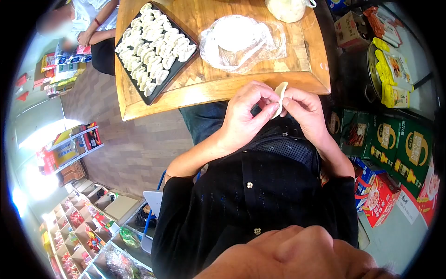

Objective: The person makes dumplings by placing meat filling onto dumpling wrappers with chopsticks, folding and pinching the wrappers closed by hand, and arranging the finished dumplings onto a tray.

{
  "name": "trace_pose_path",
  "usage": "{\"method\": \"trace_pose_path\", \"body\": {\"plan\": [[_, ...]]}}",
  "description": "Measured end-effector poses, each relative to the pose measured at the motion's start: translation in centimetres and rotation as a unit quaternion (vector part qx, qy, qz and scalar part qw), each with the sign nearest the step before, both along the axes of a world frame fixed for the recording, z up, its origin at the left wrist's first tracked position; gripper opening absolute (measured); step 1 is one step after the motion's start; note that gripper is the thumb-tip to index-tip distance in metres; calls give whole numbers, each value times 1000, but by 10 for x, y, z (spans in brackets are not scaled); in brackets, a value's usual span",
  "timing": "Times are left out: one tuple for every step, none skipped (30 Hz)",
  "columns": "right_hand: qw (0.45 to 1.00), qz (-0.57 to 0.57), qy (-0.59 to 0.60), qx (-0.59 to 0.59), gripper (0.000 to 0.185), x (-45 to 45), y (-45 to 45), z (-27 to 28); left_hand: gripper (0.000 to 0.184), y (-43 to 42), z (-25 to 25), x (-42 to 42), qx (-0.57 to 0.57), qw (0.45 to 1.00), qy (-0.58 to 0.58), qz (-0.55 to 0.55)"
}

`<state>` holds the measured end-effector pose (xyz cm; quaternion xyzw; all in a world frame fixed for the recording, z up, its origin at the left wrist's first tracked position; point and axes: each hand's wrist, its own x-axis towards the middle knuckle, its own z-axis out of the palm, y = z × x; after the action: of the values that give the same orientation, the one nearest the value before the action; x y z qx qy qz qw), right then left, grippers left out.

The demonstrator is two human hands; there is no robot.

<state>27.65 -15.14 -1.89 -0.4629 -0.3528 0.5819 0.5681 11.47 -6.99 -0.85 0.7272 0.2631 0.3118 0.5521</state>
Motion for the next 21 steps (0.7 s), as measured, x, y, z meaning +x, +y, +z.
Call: {"method": "trace_pose_path", "body": {"plan": [[1000,-8,-14,-13,14,-1,-1,1,16,0,1,0,0,1000,4,-3],[999,-17,-27,-27,13,-1,-1,2,16,0,2,-1,1,1000,3,-2],[999,-16,-28,-26,13,-1,-1,1,13,0,4,-2,-35,999,15,-20],[996,-19,-85,-11,11,-1,-2,-1,11,1,5,-4,-71,996,26,-37],[990,-22,-142,3,10,-1,-2,-2,11,2,5,-5,-71,996,26,-37],[990,-21,-142,3,10,-2,-2,0,11,4,5,-6,-128,990,38,-54],[979,-29,-199,35,8,-3,0,3,11,6,5,-7,-186,979,51,-70],[964,-36,-254,68,7,-4,1,5,11,9,5,-7,-185,979,50,-69],[964,-36,-255,69,7,-5,2,8,11,11,5,-6,-221,970,49,-85],[960,-36,-267,77,6,-5,2,10,11,13,6,-6,-258,960,48,-102],[956,-37,-280,85,6,-6,2,11,11,13,8,-7,-257,960,48,-102],[955,-37,-280,86,6,-6,3,11,10,14,10,-7,-263,958,51,-102],[953,-39,-286,96,7,-7,3,11,10,14,11,-8,-269,956,55,-103],[950,-40,-291,107,7,-8,4,10,10,14,12,-8,-269,956,55,-103],[950,-40,-291,107,7,-8,4,10,8,13,12,-8,-250,961,62,-100],[945,-45,-304,114,7,-9,4,9,7,13,12,-7,-231,966,70,-96],[940,-50,-316,120,8,-9,5,9,7,12,12,-7,-231,966,69,-95],[939,-50,-317,122,8,-9,6,9,6,12,12,-7,-216,969,76,-91],[931,-53,-338,126,7,-10,6,9,5,12,12,-6,-201,972,82,-86],[922,-56,-359,131,7,-10,6,9,5,12,12,-6,-199,973,80,-85],[922,-55,-360,134,7,-10,6,9,5,11,10,-6,-202,972,85,-83]]}}
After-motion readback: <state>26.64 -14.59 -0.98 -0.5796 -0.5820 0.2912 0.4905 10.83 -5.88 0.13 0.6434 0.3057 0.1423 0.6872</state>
